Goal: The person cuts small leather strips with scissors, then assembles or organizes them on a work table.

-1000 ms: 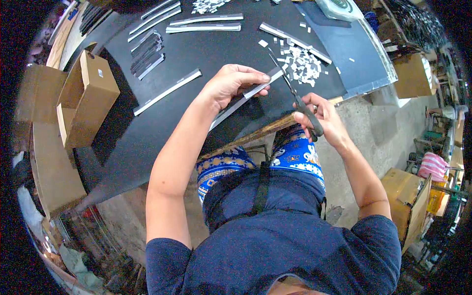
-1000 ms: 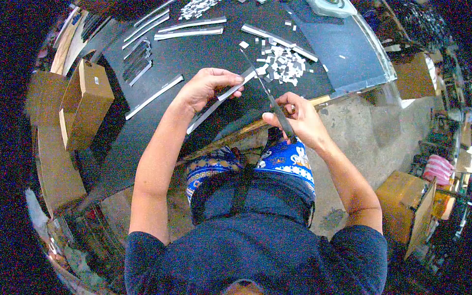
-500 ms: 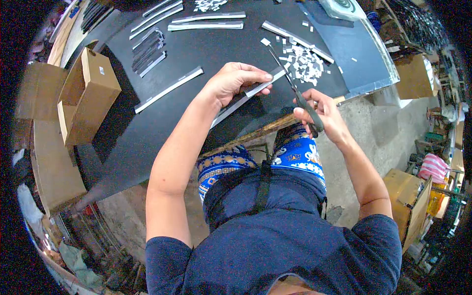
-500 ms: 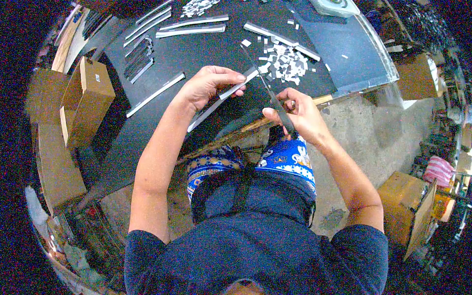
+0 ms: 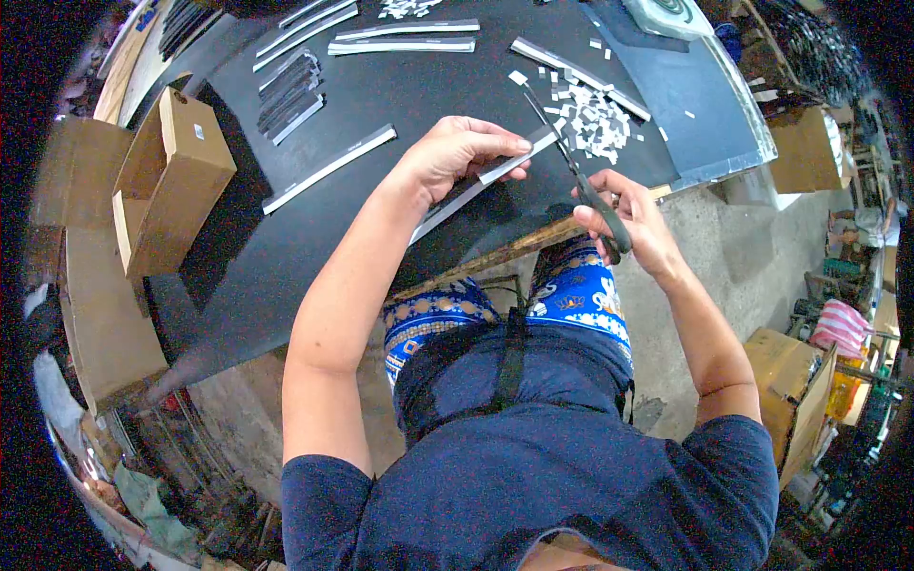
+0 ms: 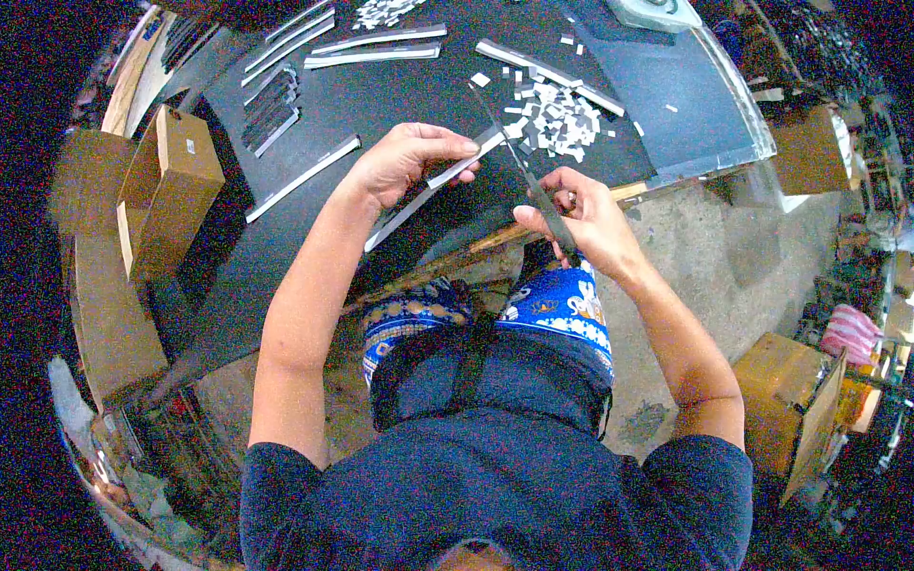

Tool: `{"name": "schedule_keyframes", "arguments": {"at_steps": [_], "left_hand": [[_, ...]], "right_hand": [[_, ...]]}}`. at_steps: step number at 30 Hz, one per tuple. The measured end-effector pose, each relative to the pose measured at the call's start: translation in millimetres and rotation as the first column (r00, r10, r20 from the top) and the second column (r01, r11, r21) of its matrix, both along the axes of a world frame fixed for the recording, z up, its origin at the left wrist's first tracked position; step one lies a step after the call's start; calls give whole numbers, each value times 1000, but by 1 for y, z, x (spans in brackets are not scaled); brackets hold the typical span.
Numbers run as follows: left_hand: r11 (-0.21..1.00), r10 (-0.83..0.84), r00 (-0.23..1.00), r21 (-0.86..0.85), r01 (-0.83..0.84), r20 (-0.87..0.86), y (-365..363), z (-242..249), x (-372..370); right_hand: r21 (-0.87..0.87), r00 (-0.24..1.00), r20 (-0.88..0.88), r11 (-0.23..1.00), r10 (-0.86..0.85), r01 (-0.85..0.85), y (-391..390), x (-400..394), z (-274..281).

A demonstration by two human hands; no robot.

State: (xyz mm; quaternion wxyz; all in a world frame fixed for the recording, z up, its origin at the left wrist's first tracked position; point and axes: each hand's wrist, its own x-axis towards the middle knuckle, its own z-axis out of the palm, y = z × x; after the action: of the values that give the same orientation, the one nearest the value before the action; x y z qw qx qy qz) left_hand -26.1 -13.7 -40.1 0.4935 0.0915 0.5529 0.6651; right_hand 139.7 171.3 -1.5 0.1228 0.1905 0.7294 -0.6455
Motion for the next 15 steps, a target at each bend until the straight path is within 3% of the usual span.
{"name": "schedule_keyframes", "arguments": {"at_steps": [15], "left_hand": [[1000, 10, 1000, -5, -10, 21, 0, 4, 1]], "right_hand": [[-53, 999, -27, 998, -32, 31, 1, 4, -6]]}}
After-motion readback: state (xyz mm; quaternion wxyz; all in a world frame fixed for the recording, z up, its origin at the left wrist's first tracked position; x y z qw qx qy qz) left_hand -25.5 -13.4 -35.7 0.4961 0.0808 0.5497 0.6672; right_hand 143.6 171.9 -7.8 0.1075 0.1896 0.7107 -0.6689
